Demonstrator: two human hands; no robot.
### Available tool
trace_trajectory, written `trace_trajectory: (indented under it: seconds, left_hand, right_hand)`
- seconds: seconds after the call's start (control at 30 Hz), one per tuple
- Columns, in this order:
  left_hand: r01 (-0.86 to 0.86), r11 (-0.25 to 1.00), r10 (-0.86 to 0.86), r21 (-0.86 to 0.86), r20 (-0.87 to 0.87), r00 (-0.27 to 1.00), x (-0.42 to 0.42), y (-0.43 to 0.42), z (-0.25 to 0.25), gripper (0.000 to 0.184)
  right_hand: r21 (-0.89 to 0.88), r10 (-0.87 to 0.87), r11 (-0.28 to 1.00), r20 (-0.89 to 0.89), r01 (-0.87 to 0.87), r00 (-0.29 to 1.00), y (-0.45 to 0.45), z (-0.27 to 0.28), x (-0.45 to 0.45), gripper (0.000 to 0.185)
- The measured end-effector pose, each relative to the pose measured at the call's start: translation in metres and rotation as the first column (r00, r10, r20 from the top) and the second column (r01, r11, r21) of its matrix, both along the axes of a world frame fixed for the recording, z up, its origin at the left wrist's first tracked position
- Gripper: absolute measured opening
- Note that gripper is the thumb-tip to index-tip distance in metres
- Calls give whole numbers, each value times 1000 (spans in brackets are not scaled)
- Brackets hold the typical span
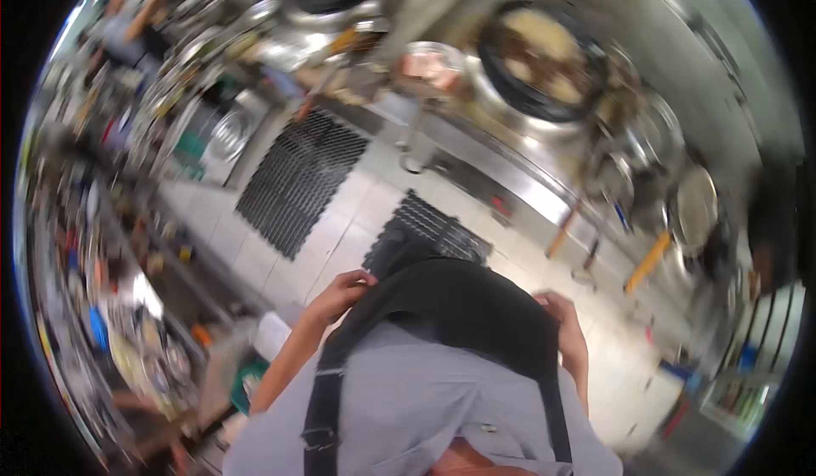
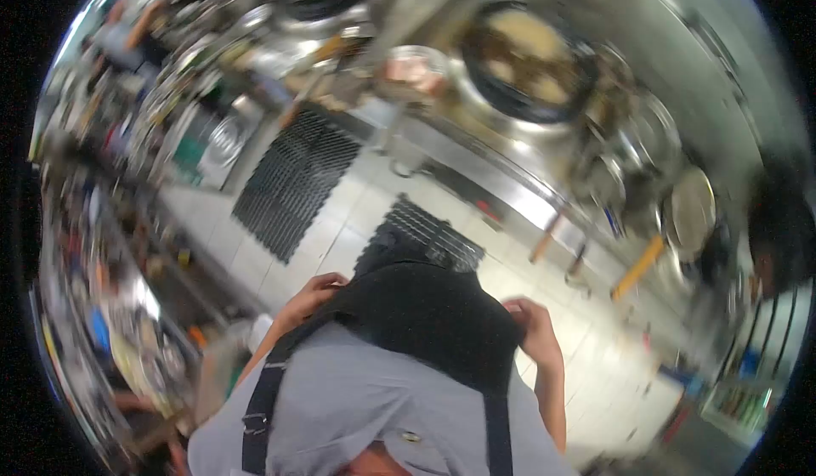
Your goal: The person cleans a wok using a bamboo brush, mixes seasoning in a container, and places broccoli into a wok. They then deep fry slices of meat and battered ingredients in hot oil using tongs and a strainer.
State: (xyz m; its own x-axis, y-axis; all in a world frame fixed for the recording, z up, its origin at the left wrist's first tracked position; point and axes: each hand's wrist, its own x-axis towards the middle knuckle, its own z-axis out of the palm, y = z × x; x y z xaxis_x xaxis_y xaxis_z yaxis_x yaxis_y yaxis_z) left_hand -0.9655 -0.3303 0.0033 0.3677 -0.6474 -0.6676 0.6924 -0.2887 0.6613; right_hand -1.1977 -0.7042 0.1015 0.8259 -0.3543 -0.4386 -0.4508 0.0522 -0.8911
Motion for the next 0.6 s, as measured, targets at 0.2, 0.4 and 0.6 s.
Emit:
trace_trajectory:
  seconds: [0.2, 0.4, 0.6]
  left_hand:
    - [219, 975, -217, -29, 53, 975, 57, -3, 8, 34]
    - [324, 945, -326, -48, -33, 945, 99, -2, 24, 41]
    - [555, 826, -560, -100, -31, 828, 140, 5, -21, 53]
  right_hand:
    - [279, 82, 957, 10, -82, 997, 21, -46, 11, 43]
    - [123, 173, 978, -19, -169, 985, 43, -24, 38, 39]
    - [-254, 165, 942, -219, -220, 962, 32, -53, 92, 38]
